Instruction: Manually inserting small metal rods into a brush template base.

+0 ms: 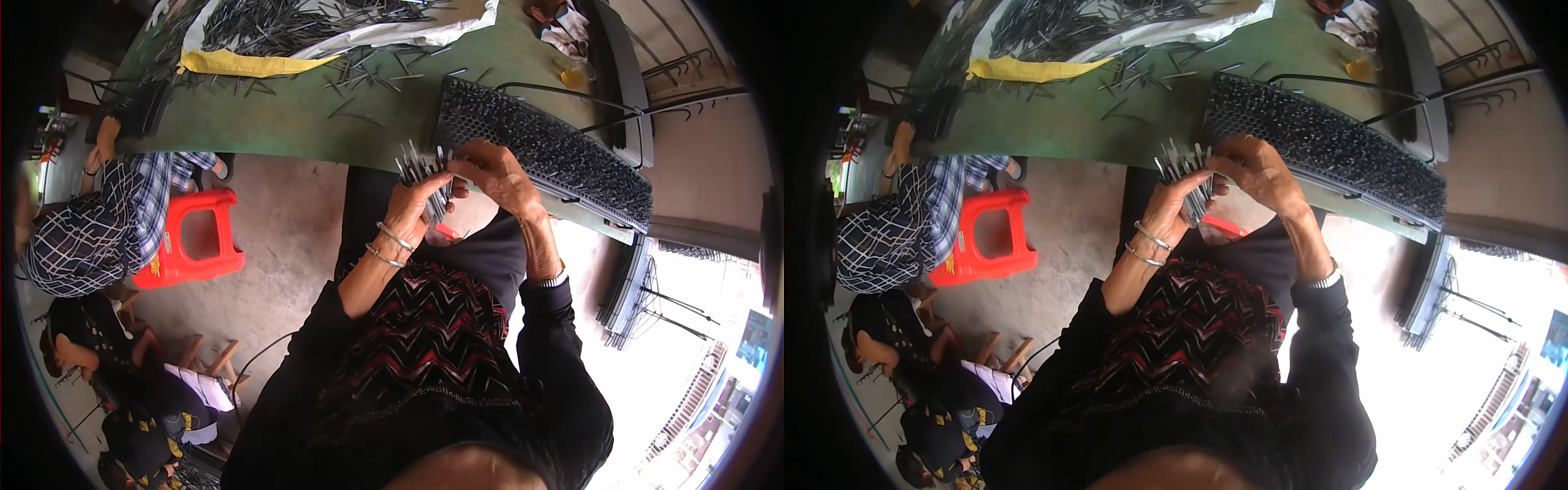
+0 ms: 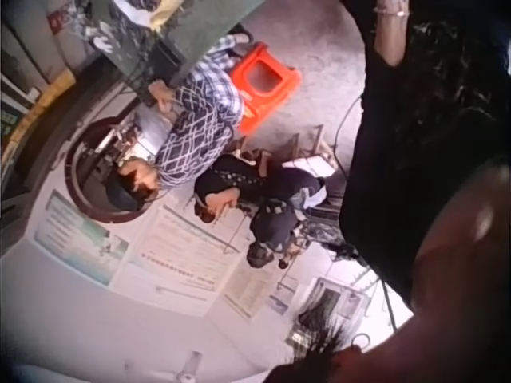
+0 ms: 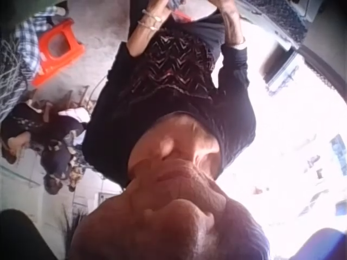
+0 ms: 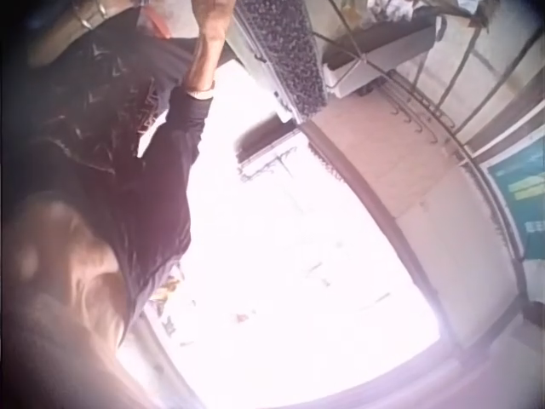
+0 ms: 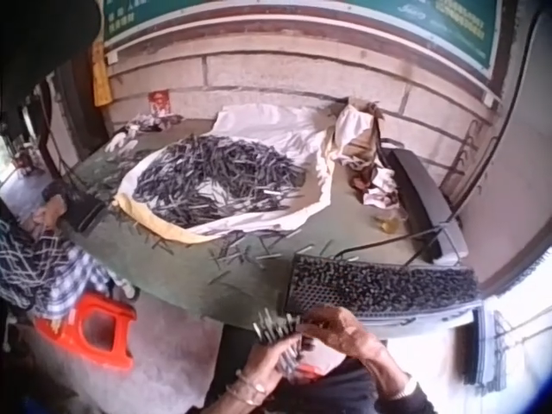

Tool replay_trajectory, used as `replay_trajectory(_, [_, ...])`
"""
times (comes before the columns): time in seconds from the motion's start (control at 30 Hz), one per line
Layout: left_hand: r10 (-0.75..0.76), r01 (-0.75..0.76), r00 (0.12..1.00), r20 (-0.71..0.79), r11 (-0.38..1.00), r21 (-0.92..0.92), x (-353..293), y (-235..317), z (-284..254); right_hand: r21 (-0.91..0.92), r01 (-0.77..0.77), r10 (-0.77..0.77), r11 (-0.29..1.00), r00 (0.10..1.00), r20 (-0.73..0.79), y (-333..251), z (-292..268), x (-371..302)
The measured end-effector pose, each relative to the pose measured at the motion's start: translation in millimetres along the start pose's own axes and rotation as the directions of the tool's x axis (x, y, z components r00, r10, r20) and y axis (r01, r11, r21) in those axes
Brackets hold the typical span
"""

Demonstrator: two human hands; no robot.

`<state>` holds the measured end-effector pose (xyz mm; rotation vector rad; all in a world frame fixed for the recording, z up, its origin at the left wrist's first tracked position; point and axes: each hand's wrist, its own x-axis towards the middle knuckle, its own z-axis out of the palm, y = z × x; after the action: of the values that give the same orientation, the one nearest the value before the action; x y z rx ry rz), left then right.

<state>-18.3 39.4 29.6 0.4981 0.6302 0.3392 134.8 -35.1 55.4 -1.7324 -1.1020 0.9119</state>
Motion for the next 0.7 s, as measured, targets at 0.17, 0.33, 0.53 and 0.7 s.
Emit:
replay_trajectory(0.17, [-0.034,0.034,0.999,-0.002,0.998,0.06,-0.3,-3.8,-0.2,0.03,-0.039,0.039,0.999,0.999,-0.01,-4.7,-2.4,-5.7])
replay_trajectory(0.33, [-0.053,0.051,0.999,0.008,0.991,0.123,0.5,-1.9,-1.1,0.094,-0.116,0.119,0.989,0.992,-0.034,-8.4,-3.6,-5.8])
replay_trajectory(0.53, [-0.061,0.057,0.998,0.019,0.982,0.179,5.3,-2.4,-1.9,0.193,-0.102,0.118,0.976,0.99,-0.073,-13.2,-9.4,-7.1])
replay_trajectory(0.7, [-0.113,0.114,0.993,0.022,0.993,-0.026,15.5,-10.3,-10.2,0.037,0.05,-0.029,0.998,0.902,-0.431,-11.6,-14.7,5.3])
